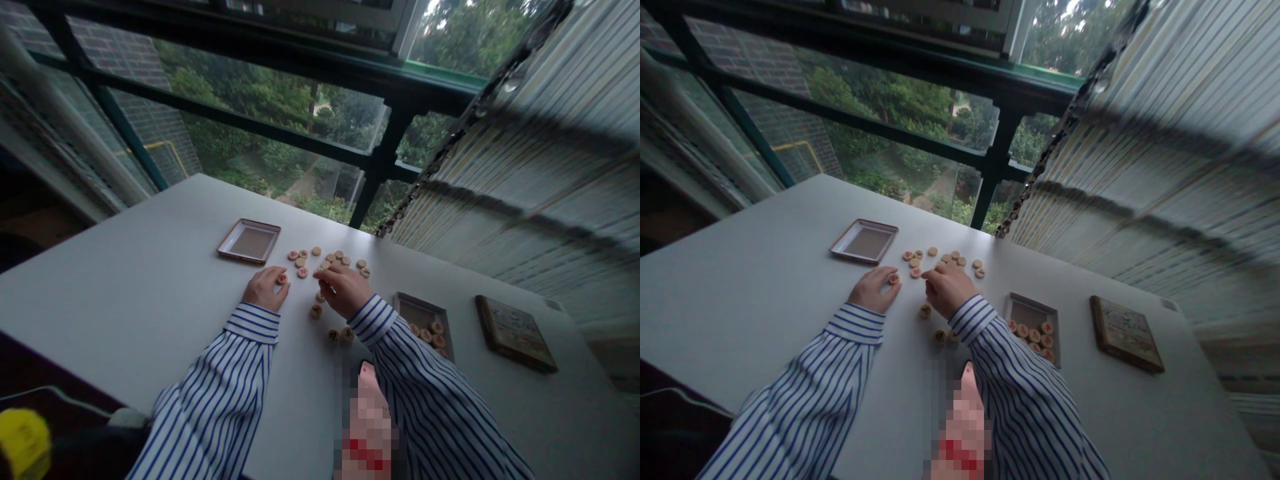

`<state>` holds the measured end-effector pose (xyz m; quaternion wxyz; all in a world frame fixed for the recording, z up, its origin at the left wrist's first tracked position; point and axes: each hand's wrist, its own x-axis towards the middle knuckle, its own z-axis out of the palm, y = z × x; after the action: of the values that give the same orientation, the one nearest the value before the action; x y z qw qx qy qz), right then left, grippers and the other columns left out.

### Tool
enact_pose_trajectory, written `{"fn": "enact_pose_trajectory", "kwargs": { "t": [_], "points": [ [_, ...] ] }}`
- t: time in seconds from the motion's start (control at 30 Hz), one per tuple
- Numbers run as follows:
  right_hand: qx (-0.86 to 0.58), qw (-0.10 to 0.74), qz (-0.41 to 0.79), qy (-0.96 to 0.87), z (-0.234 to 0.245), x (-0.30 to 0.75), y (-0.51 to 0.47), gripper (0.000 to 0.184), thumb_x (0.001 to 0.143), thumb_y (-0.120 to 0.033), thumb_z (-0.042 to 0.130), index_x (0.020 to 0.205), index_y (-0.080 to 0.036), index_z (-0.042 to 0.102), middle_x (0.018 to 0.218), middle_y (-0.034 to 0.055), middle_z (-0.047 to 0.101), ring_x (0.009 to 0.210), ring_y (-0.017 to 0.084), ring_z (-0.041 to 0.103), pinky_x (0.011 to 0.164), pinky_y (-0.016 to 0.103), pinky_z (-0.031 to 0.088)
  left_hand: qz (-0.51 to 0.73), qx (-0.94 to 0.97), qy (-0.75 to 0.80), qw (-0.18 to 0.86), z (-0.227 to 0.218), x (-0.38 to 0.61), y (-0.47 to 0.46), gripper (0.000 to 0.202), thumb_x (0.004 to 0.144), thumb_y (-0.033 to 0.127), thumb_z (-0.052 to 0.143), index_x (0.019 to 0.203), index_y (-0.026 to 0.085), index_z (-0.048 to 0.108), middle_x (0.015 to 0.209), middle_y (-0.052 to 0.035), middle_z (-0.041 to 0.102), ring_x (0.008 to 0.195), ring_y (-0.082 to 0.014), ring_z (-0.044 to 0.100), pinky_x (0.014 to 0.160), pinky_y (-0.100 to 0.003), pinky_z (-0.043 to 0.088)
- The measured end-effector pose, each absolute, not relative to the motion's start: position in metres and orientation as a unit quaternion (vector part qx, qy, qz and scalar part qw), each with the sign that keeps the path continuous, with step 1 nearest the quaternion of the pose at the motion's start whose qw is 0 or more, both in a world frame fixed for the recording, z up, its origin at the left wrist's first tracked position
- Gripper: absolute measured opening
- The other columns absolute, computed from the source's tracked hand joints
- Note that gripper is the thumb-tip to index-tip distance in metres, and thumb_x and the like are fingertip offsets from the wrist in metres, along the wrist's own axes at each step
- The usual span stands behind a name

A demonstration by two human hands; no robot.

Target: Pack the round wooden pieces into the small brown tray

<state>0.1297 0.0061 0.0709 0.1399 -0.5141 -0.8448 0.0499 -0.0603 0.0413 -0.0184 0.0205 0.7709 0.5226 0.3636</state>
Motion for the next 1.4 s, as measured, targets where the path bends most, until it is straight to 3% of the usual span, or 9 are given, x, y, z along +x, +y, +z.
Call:
{"fn": "enact_pose_trajectory", "kwargs": {
  "t": [0.93, 1.4],
  "points": [
    [-0.51, 0.137, 0.049, -0.848, 0.057, 0.135, 0.002, 0.028, 0.08, -0.019, 0.041, 0.102, -0.019, 0.058, 0.094, 0.0061, 0.06, 0.084, 0.017, 0.054, 0.073, 0.028, 0.04, 0.33, 0.769, 0.547, -0.012, -0.025, -0.062, 0.044, 0.025, 0.074, 0.027, 0.047, 0.091, 0.016, 0.061, 0.083, -0.0068, 0.067, 0.077, -0.0208, 0.059, 0.072, -0.032, 0.044],
    [-0.518, 0.124, 0.059, -0.844, 0.057, 0.135, 0.001, 0.029, 0.079, -0.019, 0.042, 0.103, -0.02, 0.058, 0.094, 0.0071, 0.06, 0.084, 0.017, 0.054, 0.073, 0.028, 0.039, 0.409, 0.74, 0.534, -0.004, -0.013, -0.055, 0.038, 0.022, 0.073, 0.024, 0.05, 0.092, 0.016, 0.059, 0.085, -0.0065, 0.066, 0.077, -0.0179, 0.061, 0.072, -0.028, 0.047]
  ]
}}
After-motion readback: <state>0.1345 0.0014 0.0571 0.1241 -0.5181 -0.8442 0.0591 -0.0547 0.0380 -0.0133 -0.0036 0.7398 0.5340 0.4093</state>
